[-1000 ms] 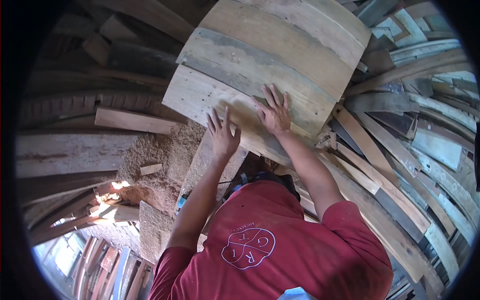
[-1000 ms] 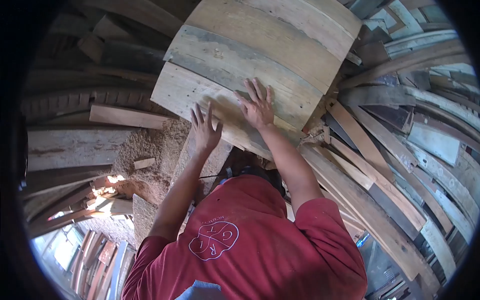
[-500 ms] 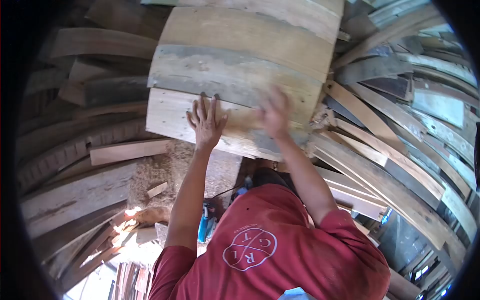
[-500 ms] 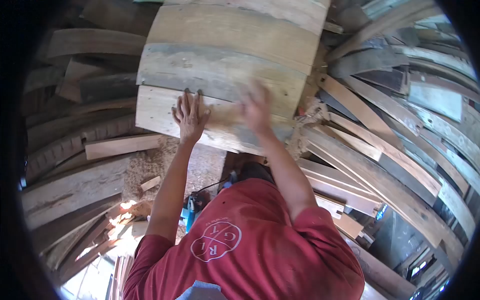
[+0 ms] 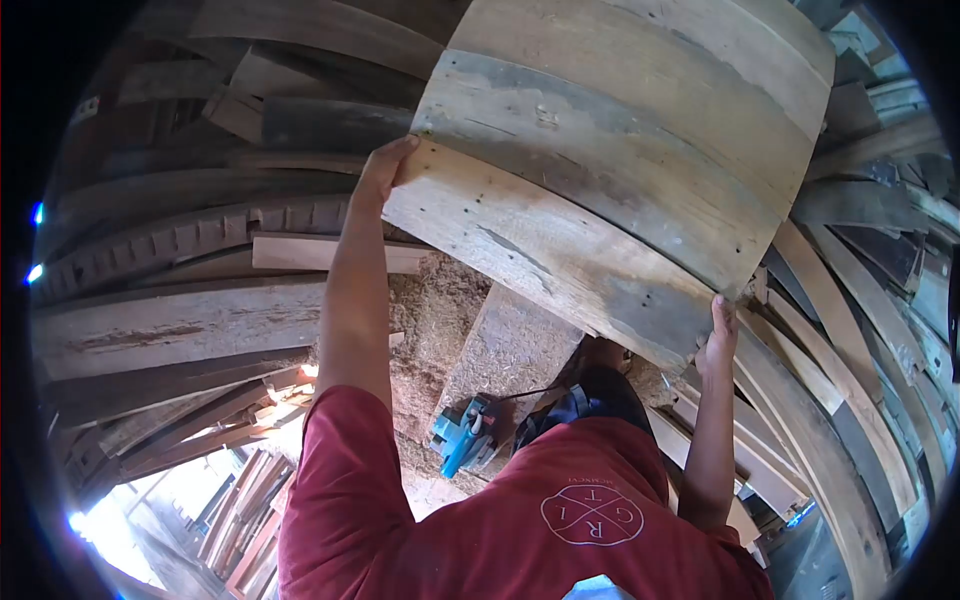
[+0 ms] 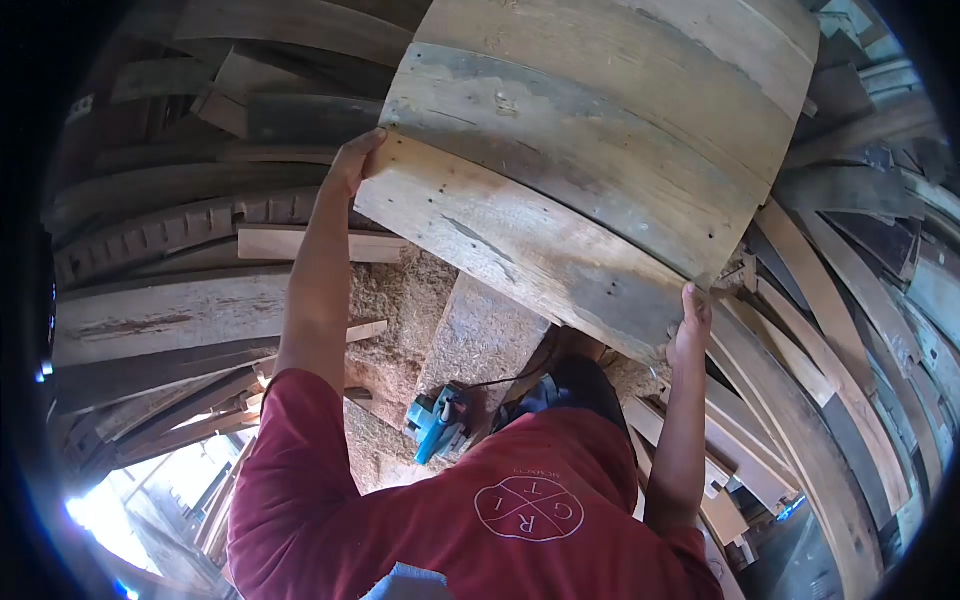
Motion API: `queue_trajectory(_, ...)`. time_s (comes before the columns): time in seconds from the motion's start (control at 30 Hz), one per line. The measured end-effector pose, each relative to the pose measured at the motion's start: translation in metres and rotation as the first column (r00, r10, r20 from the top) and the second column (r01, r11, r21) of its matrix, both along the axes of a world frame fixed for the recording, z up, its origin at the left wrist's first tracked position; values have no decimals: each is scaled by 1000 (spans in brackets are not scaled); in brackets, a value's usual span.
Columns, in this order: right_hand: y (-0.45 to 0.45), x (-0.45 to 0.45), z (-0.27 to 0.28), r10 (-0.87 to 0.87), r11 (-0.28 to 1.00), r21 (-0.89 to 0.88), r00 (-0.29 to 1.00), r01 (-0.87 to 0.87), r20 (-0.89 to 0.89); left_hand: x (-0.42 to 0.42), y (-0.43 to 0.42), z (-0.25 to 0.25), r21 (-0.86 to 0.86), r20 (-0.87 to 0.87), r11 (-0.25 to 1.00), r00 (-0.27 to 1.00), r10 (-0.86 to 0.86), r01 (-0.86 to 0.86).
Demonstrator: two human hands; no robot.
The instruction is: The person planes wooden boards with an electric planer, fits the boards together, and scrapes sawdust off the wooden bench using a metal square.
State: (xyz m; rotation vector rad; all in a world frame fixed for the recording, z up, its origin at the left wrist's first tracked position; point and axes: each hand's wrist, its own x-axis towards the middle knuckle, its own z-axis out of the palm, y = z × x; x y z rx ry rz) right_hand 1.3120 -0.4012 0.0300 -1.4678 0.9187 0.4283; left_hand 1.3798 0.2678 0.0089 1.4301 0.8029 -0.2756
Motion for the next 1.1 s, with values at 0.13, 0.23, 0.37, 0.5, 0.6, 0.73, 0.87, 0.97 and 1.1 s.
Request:
queue_trajectory(0.13,6,2,-10,-67,994,98,991,56,114,9,13,18,-147,-97,989,995,-35,20)
queue_trajectory(0.23,8,6,-8,-118,987,123,987,105,109,22,15,11,-216,-147,976,987,-68,35)
queue_trajectory(0.37,-4,2,-18,-137,975,183,989,123,63,24,15,11,-247,-164,968,983,-88,45)
queue_trajectory(0.5,15,6,-8,-165,981,128,972,145,164,23,11,12,-171,-165,984,983,-80,51)
queue_trajectory(0.6,14,6,-10,-154,985,107,964,133,216,21,8,10,-170,-122,985,991,-48,27)
queue_trajectory(0.73,6,6,-13,-159,983,110,982,148,99,21,6,11,-164,-127,986,990,-64,43)
queue_trajectory(0.87,13,10,-2,-190,979,83,981,187,33,20,8,7,-173,-136,984,989,-56,32)
queue_trajectory(0.97,14,8,-6,-170,984,78,979,162,116,19,12,3,-180,-101,983,994,-49,30)
queue_trajectory(1.1,15,7,-10,-166,986,46,976,161,140,17,12,0,-121,-108,991,992,-65,52)
